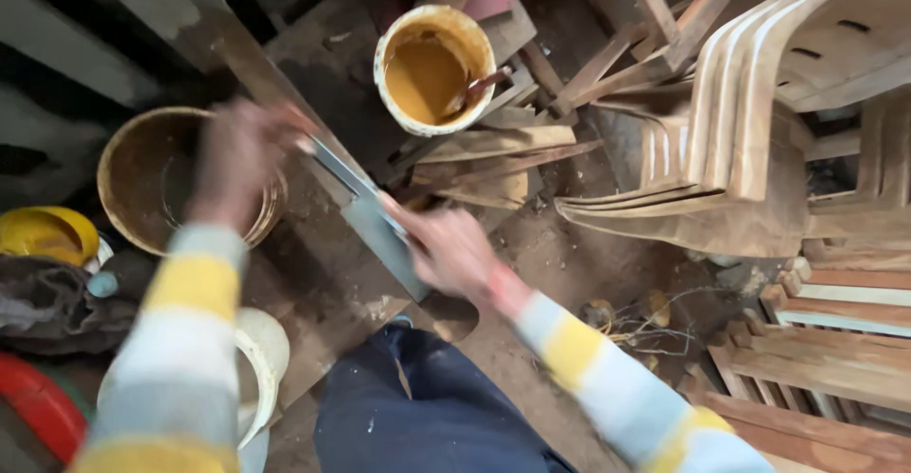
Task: The person applies a liquid substance to wood strips and wipes them with a cloth.
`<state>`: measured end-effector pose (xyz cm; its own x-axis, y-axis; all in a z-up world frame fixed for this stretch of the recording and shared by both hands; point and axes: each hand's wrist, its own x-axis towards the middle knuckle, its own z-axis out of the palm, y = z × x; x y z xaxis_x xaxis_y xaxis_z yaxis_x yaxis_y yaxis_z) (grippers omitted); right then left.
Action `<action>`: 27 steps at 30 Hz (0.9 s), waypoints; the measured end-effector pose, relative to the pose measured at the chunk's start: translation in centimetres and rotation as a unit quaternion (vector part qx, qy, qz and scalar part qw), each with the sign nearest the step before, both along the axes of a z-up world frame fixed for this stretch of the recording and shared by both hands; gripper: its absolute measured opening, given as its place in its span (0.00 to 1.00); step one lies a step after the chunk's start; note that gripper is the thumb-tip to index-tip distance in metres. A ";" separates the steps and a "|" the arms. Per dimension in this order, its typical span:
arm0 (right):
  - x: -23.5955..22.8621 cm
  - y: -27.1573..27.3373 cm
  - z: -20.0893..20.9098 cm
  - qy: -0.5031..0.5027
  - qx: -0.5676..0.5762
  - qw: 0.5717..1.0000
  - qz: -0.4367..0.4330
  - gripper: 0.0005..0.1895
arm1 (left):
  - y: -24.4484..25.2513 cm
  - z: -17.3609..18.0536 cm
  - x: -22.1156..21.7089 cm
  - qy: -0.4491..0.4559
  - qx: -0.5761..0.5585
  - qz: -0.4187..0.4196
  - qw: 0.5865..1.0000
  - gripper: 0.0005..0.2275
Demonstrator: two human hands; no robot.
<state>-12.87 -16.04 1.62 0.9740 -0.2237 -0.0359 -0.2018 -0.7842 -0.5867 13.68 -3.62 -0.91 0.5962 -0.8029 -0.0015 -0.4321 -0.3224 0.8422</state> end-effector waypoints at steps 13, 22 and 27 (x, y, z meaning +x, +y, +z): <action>-18.0 3.9 7.5 0.138 0.041 0.988 -0.055 0.41 | 2.6 4.9 -16.3 -0.032 0.014 0.019 0.999 0.07; 3.5 0.3 1.7 -0.050 0.014 0.999 -0.007 0.31 | -1.0 0.9 2.6 -0.072 -0.014 -0.030 0.997 0.07; -12.6 2.8 5.9 0.037 0.060 0.997 -0.013 0.42 | 2.5 3.2 -12.7 0.221 0.004 0.080 0.972 0.11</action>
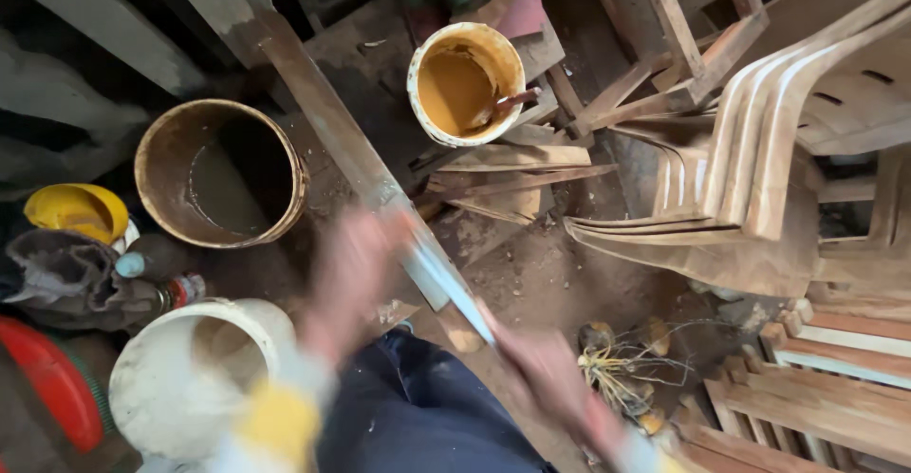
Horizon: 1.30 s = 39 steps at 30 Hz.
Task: The person applies a liquid substance to wood strips and wipes them with a cloth.
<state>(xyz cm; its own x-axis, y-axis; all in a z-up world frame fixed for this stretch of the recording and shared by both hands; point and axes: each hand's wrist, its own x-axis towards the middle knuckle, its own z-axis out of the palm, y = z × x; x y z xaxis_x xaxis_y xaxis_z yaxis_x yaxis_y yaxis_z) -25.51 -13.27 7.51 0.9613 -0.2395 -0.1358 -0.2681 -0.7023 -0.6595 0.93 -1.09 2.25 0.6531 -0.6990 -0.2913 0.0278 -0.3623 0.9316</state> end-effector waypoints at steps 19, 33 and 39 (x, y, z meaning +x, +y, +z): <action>-1.7 0.2 -0.1 0.113 0.015 0.993 -0.006 0.45 | 0.0 -0.9 -0.7 -0.230 0.003 -0.094 0.969 0.09; 15.3 -2.0 -3.9 -0.053 -0.046 0.997 -0.009 0.28 | -3.1 -3.6 14.2 -0.226 0.032 -0.044 0.973 0.04; -3.0 0.9 0.6 0.063 -0.014 0.998 0.010 0.44 | 0.7 0.3 -2.9 -0.313 0.022 -0.114 0.943 0.06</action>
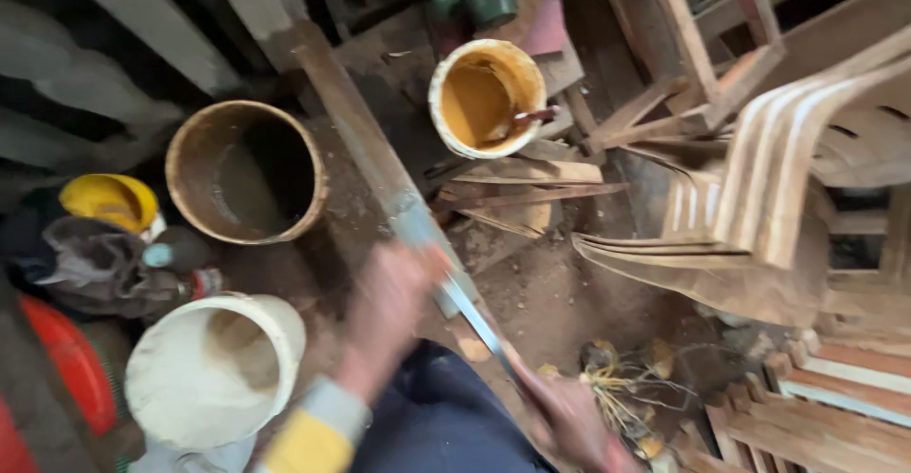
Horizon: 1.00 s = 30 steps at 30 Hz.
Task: The person applies a liquid substance to wood strips and wipes them with a cloth.
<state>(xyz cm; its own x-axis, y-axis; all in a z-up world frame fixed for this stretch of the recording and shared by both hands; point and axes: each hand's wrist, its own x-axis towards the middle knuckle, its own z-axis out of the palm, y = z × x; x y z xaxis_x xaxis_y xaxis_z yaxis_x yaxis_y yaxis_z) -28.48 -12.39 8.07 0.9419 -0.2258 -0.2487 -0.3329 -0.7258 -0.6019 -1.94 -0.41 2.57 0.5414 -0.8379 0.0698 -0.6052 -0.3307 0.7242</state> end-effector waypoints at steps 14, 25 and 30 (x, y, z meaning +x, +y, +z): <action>15.7 -2.5 -4.3 -0.117 -0.031 0.992 -0.029 0.30 | -3.6 -3.8 15.3 0.054 -0.039 0.043 0.997 0.07; 9.4 -2.8 -3.4 -0.124 -0.013 0.992 0.026 0.39 | -1.7 -4.6 8.1 0.103 -0.041 0.106 0.988 0.07; 19.2 -3.3 -5.2 -0.128 -0.067 0.989 -0.008 0.28 | -3.9 -5.2 18.2 -0.046 -0.025 0.069 0.996 0.06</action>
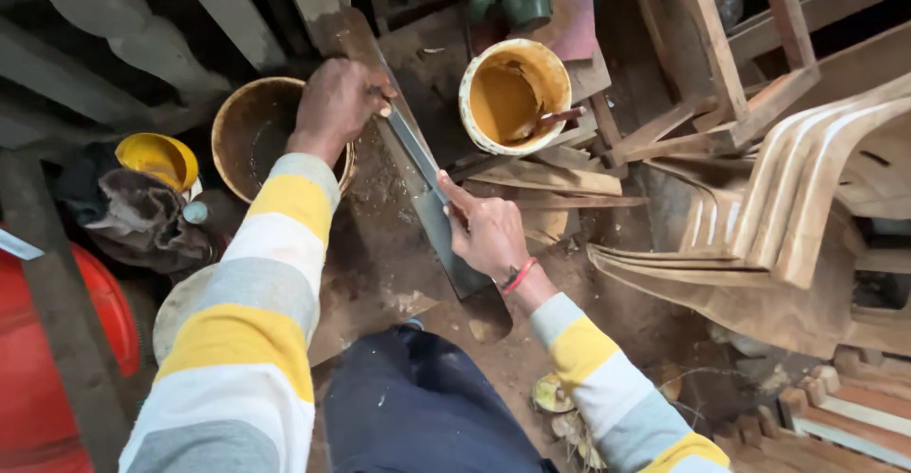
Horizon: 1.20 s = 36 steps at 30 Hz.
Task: The person applies a liquid substance to wood strips and wipes them with a cloth.
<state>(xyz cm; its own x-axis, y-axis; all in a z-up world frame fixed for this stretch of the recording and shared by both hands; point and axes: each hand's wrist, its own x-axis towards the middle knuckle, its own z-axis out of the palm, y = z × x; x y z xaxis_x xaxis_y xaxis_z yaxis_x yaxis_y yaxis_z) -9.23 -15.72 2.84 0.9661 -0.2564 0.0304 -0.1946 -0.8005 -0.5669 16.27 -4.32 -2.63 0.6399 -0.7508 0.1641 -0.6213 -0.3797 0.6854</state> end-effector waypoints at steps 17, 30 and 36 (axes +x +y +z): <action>-1.2 0.0 -0.5 0.019 -0.001 1.000 -0.009 0.30 | 0.2 -0.7 -2.1 -0.010 0.015 0.057 0.998 0.07; -18.6 2.8 5.6 0.032 0.048 0.998 0.018 0.43 | 4.1 5.7 -21.1 0.042 -0.015 0.021 0.999 0.08; -1.1 -0.7 -0.8 0.025 0.015 1.000 -0.008 0.30 | 0.3 0.8 -2.4 0.020 -0.050 0.087 0.995 0.07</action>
